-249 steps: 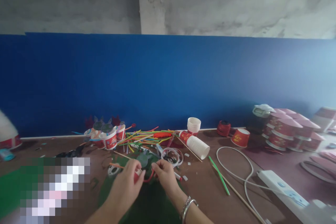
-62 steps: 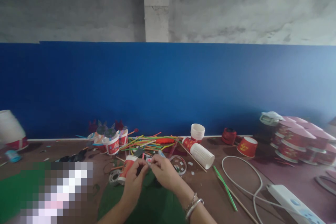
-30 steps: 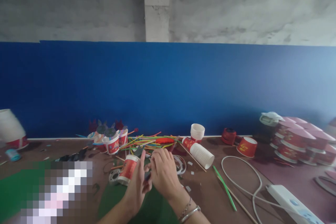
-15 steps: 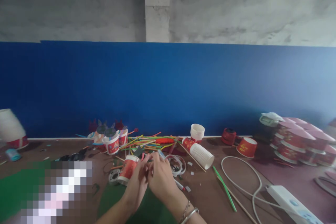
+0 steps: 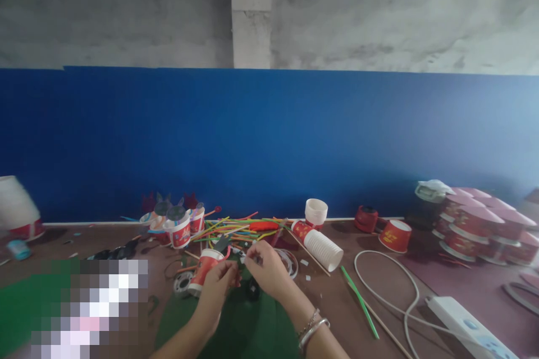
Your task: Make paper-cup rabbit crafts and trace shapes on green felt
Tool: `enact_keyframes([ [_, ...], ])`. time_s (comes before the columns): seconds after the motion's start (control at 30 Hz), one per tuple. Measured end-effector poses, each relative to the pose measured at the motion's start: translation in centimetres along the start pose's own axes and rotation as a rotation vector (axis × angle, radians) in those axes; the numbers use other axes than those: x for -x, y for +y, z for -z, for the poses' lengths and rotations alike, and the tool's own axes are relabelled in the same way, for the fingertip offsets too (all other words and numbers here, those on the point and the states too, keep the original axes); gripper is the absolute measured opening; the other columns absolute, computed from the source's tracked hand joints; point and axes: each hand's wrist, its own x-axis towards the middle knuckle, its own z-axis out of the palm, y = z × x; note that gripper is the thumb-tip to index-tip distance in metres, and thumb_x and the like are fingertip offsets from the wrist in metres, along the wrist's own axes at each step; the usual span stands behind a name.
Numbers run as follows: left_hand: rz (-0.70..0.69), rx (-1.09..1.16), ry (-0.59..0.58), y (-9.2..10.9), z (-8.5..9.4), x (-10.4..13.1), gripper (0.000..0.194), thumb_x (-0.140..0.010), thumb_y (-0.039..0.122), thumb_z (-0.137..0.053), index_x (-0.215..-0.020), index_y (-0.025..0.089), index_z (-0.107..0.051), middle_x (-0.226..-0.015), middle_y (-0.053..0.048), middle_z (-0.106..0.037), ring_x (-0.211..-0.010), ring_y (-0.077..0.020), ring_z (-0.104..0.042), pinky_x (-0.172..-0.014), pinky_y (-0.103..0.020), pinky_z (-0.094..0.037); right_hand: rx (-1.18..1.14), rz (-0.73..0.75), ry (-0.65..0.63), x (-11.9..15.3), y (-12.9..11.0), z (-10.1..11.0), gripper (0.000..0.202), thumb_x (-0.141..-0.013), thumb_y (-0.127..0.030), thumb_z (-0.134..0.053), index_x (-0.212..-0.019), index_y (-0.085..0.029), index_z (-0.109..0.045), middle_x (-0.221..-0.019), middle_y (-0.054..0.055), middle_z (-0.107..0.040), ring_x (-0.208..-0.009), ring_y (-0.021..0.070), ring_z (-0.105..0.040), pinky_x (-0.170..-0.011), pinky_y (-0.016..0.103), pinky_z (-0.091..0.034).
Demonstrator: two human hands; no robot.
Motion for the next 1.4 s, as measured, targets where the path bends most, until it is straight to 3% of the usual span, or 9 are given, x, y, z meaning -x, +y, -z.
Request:
enact_keyframes([
  [0.27, -0.020, -0.058, -0.005, 0.1, -0.3, -0.1, 0.021, -0.061, 0.037, -0.060, -0.063, 0.015, -0.059, -0.050, 0.002, -0.054, -0.051, -0.0135, -0.049, -0.052, -0.025, -0.040, 0.125, 0.088, 0.018, 0.0, 0.8, -0.7, 0.010, -0.071, -0.011, -0.051, -0.064, -0.018, -0.055, -0.079, 0.004, -0.060, -0.081, 0.0184, -0.055, -0.075, 0.027, -0.040],
  [0.6, -0.045, -0.091, 0.002, 0.4, -0.3, 0.3, 0.025, -0.063, 0.040, -0.059, -0.065, 0.015, -0.060, -0.051, 0.002, -0.054, -0.051, -0.0139, -0.050, -0.053, -0.025, -0.039, 0.266, -0.006, 0.092, 0.3, 0.3, -0.9, 0.010, -0.072, -0.017, -0.054, -0.066, -0.019, -0.062, -0.077, 0.004, -0.064, -0.077, 0.0188, -0.058, -0.068, 0.025, -0.039],
  [0.77, -0.061, -0.095, -0.013, 0.1, -0.2, 0.0, 0.027, -0.065, 0.041, -0.060, -0.066, 0.014, -0.060, -0.053, 0.001, -0.055, -0.052, -0.0137, -0.049, -0.053, -0.025, -0.038, 0.306, -0.112, 0.063, 0.7, -0.3, -1.0, 0.011, -0.075, -0.023, -0.056, -0.079, -0.020, -0.066, -0.080, 0.004, -0.068, -0.073, 0.0189, -0.061, -0.065, 0.026, -0.037],
  [0.9, -0.077, -0.092, -0.021, 0.1, -0.1, 0.0, 0.025, -0.066, 0.039, -0.060, -0.065, 0.015, -0.060, -0.052, 0.002, -0.053, -0.052, -0.0133, -0.048, -0.053, -0.025, -0.037, 0.211, -0.136, 0.001, 0.6, 0.1, -1.1, 0.025, -0.077, -0.028, -0.055, -0.100, -0.019, -0.061, -0.078, 0.003, -0.068, -0.071, 0.0182, -0.061, -0.062, 0.025, -0.037],
  [1.0, -0.067, -0.087, -0.039, 0.2, -0.2, 0.2, 0.024, -0.067, 0.039, -0.060, -0.066, 0.015, -0.060, -0.052, 0.002, -0.053, -0.053, -0.0132, -0.048, -0.054, -0.025, -0.038, 0.149, -0.107, -0.058, 0.4, 0.5, -1.1, 0.019, -0.081, -0.036, -0.052, -0.082, -0.019, -0.061, -0.064, 0.000, -0.062, -0.061, 0.0151, -0.055, -0.055, 0.023, -0.033],
  [1.1, -0.056, -0.060, -0.079, 0.2, -0.2, 0.3, 0.024, -0.068, 0.039, -0.061, -0.066, 0.015, -0.060, -0.054, 0.002, -0.054, -0.054, -0.0128, -0.049, -0.055, -0.024, -0.038, 0.133, 0.007, -0.092, 0.3, 0.6, -1.0, 0.024, -0.084, -0.032, -0.046, -0.065, -0.019, -0.053, -0.058, -0.003, -0.052, -0.056, 0.0117, -0.046, -0.051, 0.021, -0.028],
  [1.23, -0.047, -0.027, -0.100, 0.2, -0.3, 0.4, 0.025, -0.069, 0.041, -0.062, -0.066, 0.016, -0.059, -0.054, 0.004, -0.052, -0.054, -0.0120, -0.047, -0.054, -0.024, -0.037, 0.057, 0.077, -0.117, 0.3, 0.7, -1.1, 0.024, -0.083, -0.024, -0.044, -0.061, -0.018, -0.046, -0.056, -0.005, -0.041, -0.055, 0.0099, -0.040, -0.050, 0.020, -0.026],
  [1.4, -0.046, -0.008, -0.109, 0.3, -0.2, 0.3, 0.024, -0.068, 0.039, -0.063, -0.066, 0.015, -0.058, -0.054, 0.003, -0.052, -0.055, -0.0120, -0.047, -0.055, -0.023, -0.037, 0.032, 0.036, -0.120, 0.1, 1.1, -1.0, 0.029, -0.085, -0.031, -0.044, -0.058, -0.018, -0.043, -0.053, -0.006, -0.040, -0.053, 0.0094, -0.038, -0.049, 0.020, -0.026],
])
